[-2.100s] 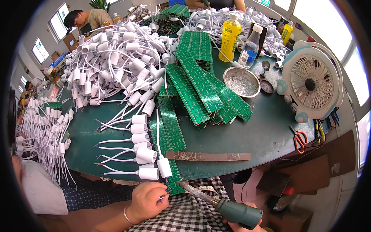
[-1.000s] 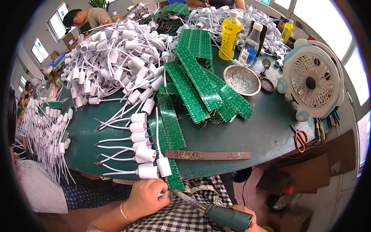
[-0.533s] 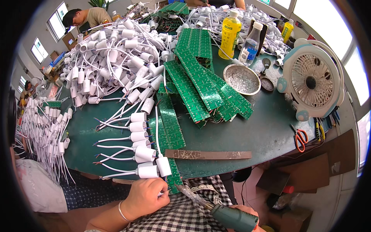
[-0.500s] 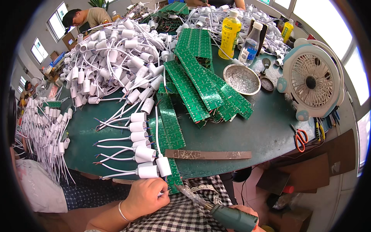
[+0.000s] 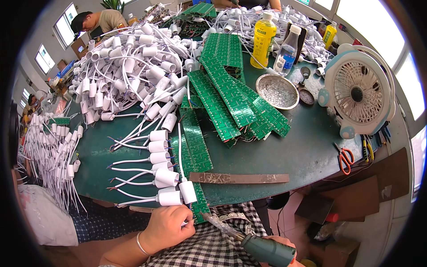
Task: The person solders wires from light bulb housings onto circuit boards at an industrial workstation using a soldering iron.
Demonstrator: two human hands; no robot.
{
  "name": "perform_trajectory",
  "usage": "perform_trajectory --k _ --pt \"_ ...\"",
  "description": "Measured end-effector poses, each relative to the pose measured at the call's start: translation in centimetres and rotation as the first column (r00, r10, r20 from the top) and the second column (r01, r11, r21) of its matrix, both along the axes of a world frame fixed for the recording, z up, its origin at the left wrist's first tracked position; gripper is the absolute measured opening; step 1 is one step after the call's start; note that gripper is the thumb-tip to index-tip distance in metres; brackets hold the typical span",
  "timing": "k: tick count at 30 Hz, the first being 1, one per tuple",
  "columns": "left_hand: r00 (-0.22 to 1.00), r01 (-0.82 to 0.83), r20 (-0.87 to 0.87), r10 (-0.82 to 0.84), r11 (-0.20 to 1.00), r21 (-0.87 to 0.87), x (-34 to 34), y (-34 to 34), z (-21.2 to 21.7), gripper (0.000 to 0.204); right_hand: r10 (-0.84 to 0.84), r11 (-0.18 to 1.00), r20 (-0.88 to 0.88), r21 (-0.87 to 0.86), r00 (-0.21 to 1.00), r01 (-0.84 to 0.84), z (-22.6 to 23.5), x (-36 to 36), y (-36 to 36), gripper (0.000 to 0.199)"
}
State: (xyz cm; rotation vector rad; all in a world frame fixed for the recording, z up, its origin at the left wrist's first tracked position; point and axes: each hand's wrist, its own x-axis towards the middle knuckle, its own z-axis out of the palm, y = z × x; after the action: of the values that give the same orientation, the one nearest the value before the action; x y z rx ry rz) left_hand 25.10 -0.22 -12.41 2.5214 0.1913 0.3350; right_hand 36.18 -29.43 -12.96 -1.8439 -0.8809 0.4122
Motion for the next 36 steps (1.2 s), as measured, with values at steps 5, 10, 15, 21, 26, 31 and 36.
perform_trajectory --k 5,10,15,21,26,31,36 --pt "1.000 0.013 -0.008 -0.013 1.000 0.014 -0.1 0.1 0.2 0.013 -0.032 0.997 -0.233 0.056 0.972 0.046 -0.9 -0.1 -0.4 0.027" --pt "1.000 0.005 -0.007 -0.005 1.000 0.011 -0.1 0.1 -0.1 0.013 -0.095 0.989 -0.265 0.084 0.960 0.121 -1.1 -0.3 0.0 0.031" --pt "1.000 0.013 -0.002 -0.013 1.000 0.007 0.1 0.2 0.0 0.013 -0.018 0.997 -0.472 0.057 0.882 0.051 1.2 0.9 1.2 0.052" --pt "1.000 -0.025 -0.004 0.025 1.000 0.017 -0.3 0.0 0.0 0.013 0.190 0.801 -0.766 0.483 0.615 0.354 1.0 4.1 10.2 0.095" --pt "0.998 -0.055 0.023 0.056 0.998 -0.011 -0.6 -0.4 -0.2 0.012 0.307 0.872 -0.726 0.474 0.615 0.124 0.7 7.9 12.7 0.111" --pt "0.997 -0.080 0.001 0.080 0.995 -0.061 -0.8 -0.6 -0.2 0.012 0.358 0.856 -0.672 0.514 0.648 0.060 0.4 8.7 12.6 0.115" --pt "0.988 -0.127 -0.106 0.112 0.982 -0.142 -1.3 -0.8 0.4 0.015 0.282 0.877 -0.585 0.479 0.761 0.043 -0.3 8.6 12.5 0.096"
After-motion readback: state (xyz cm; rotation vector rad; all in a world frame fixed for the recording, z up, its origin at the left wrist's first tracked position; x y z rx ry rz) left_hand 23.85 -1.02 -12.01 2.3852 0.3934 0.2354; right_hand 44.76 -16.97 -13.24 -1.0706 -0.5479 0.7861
